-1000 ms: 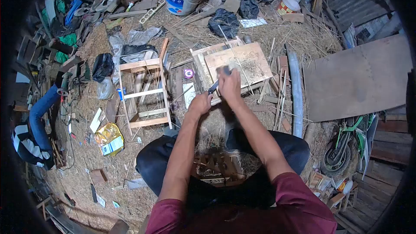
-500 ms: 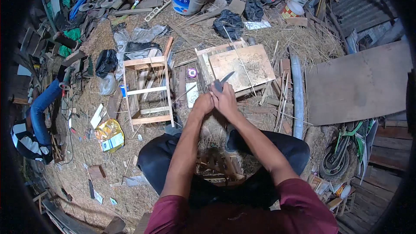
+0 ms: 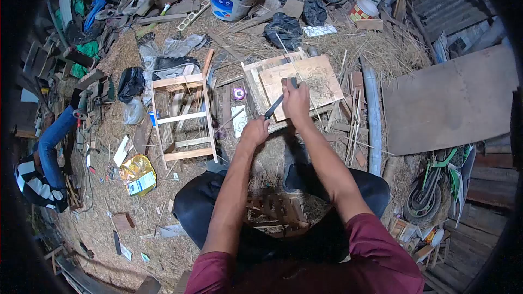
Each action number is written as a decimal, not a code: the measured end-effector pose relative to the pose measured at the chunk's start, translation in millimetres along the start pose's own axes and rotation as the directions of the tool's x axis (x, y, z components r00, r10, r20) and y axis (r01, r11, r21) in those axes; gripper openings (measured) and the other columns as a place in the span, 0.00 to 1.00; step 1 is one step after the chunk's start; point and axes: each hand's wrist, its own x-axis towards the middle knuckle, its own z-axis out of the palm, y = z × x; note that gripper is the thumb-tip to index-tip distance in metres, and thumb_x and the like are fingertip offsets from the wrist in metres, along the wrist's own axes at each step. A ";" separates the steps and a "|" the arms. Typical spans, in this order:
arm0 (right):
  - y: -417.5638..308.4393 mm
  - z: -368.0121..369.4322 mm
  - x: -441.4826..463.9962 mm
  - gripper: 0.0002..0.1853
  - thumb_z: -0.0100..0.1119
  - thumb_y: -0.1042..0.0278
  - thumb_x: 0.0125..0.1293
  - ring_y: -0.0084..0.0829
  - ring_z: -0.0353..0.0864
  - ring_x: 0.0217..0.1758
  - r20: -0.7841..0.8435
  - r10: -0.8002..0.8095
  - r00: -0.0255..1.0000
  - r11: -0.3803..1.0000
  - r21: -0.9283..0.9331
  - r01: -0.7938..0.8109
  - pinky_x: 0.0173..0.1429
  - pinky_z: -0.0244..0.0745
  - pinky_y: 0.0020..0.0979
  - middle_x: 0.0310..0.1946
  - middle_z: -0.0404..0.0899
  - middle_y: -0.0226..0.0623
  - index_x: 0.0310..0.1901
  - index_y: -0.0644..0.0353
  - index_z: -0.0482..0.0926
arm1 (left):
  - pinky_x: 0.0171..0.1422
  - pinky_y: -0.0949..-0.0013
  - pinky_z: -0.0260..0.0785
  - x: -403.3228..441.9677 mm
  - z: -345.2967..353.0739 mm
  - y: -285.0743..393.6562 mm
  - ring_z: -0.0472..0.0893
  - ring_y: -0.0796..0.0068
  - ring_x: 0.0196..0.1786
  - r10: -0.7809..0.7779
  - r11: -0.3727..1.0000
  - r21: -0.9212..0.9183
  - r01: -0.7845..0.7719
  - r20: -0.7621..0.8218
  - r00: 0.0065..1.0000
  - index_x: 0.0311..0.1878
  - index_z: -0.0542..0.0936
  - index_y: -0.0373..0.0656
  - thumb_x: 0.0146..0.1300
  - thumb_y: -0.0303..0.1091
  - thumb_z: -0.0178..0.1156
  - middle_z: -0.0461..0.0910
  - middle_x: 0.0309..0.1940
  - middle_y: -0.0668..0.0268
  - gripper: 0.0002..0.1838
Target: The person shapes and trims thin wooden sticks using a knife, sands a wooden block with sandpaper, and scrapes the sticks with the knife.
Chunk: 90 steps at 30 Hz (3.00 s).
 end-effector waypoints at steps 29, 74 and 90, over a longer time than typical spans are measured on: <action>0.4 7.3 -1.8 0.19 0.55 0.69 0.63 0.55 0.72 0.41 0.054 0.000 0.999 0.998 0.061 -0.003 0.47 0.68 0.50 0.36 0.71 0.57 0.57 0.55 0.76 | 0.49 0.42 0.73 -4.5 -3.5 7.3 0.80 0.35 0.41 -0.047 0.999 -0.021 0.047 -0.008 0.999 0.42 0.78 0.34 0.70 0.44 0.49 0.80 0.34 0.37 0.19; -22.4 -3.4 -46.4 0.17 0.49 0.67 0.70 0.58 0.73 0.47 0.165 0.016 0.986 0.989 0.142 -0.040 0.52 0.71 0.52 0.40 0.72 0.62 0.54 0.69 0.75 | 0.51 0.43 0.71 -7.9 -10.2 18.4 0.79 0.36 0.43 -0.075 0.997 -0.017 0.075 0.005 0.997 0.44 0.77 0.34 0.70 0.44 0.49 0.80 0.37 0.37 0.20; -24.2 -18.2 0.0 0.19 0.57 0.56 0.67 0.56 0.77 0.47 0.109 -0.023 0.994 0.982 0.191 0.001 0.50 0.72 0.50 0.42 0.77 0.58 0.48 0.66 0.73 | 0.34 0.67 0.65 -29.3 -168.9 64.5 0.74 0.73 0.27 -0.138 0.777 -0.627 -0.048 -0.244 0.960 0.33 0.79 0.36 0.73 0.47 0.49 0.76 0.22 0.64 0.22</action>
